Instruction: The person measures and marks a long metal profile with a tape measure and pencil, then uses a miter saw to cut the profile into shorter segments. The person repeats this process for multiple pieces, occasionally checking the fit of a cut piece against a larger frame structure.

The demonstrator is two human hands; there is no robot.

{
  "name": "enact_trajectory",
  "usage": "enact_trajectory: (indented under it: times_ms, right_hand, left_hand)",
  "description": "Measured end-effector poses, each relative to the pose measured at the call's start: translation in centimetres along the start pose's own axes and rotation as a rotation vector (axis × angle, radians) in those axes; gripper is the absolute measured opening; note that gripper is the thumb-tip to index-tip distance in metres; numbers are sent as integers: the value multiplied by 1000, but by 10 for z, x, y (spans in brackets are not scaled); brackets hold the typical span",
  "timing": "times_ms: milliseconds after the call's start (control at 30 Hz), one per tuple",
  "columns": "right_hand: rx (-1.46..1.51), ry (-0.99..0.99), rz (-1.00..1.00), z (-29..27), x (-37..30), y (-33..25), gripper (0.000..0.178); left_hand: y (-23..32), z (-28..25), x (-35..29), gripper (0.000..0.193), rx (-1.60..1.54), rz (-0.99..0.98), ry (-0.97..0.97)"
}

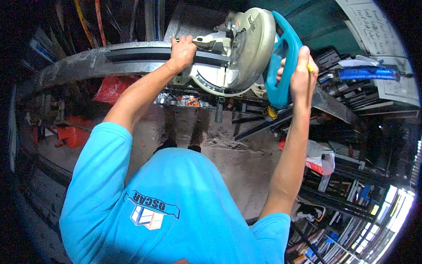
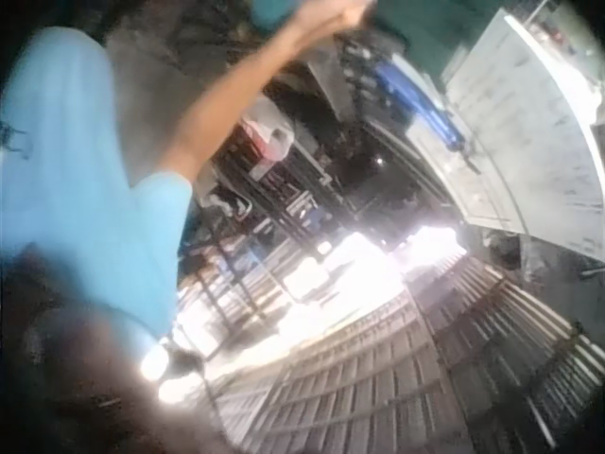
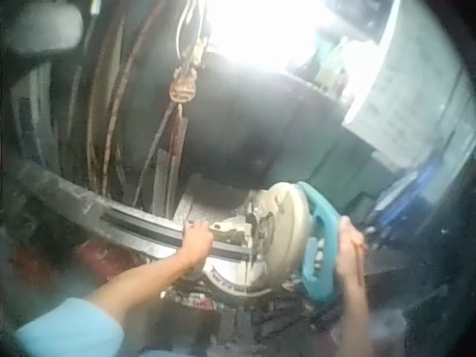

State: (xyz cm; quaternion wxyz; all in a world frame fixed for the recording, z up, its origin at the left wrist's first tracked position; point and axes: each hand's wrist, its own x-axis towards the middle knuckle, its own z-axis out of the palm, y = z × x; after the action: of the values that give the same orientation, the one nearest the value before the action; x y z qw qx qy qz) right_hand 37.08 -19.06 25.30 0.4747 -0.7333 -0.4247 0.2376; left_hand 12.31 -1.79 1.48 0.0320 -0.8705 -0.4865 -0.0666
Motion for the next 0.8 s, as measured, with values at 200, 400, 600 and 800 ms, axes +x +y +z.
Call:
enact_trajectory:
  times_ms: [200,400,600,800]
  right_hand:
    - [6,-25,77,-7,41,-63,70]
    - [-23,-44,3,-8,49,-62,76]
    - [-533,164,-437,-18,70,-41,69]
    - [-604,368,-1212,5,15,-73,31]
  left_hand:
    - [-26,1,-10,28,-139,132,73]
    - [-70,-48,-71,37,-188,43,9]
    - [-106,-102,-100,38,-420,121,-58]
    - [-116,-129,-129,34,-600,70,-71]
